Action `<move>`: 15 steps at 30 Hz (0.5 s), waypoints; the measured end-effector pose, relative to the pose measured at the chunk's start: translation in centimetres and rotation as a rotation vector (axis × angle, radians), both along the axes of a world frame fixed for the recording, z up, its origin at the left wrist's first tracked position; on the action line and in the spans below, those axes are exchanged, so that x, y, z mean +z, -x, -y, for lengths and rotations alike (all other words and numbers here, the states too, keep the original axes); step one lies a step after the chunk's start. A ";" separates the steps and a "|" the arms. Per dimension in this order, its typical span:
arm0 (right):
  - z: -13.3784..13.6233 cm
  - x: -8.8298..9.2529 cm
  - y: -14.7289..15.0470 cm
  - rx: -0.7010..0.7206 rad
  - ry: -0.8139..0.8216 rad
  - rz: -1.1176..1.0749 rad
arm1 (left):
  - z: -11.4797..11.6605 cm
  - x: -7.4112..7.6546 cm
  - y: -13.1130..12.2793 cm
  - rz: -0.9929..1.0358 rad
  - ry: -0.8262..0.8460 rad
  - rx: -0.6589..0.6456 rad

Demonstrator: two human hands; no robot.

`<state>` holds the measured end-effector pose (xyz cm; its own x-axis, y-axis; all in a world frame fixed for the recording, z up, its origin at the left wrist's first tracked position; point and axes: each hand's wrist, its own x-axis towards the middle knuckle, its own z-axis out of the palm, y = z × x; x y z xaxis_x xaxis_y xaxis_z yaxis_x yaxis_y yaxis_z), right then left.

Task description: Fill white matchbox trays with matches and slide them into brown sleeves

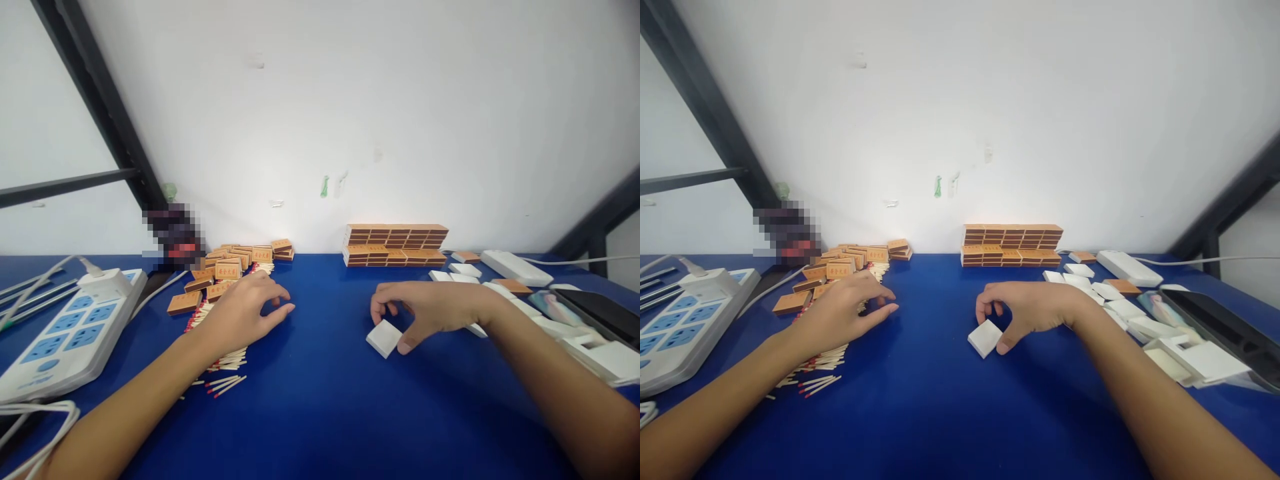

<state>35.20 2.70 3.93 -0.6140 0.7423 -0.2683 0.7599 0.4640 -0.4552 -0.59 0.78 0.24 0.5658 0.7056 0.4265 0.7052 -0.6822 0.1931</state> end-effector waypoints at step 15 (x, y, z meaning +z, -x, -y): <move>2.0 -5.5 9.6 -0.073 -0.243 -0.439 | 0.6 0.0 -0.5 -0.011 0.190 -0.055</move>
<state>25.61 0.67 -1.59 -0.5746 0.7963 0.1892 0.5550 0.5490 -0.6249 -0.13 0.22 0.26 0.6101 0.7406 0.2816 0.6704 -0.6720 0.3146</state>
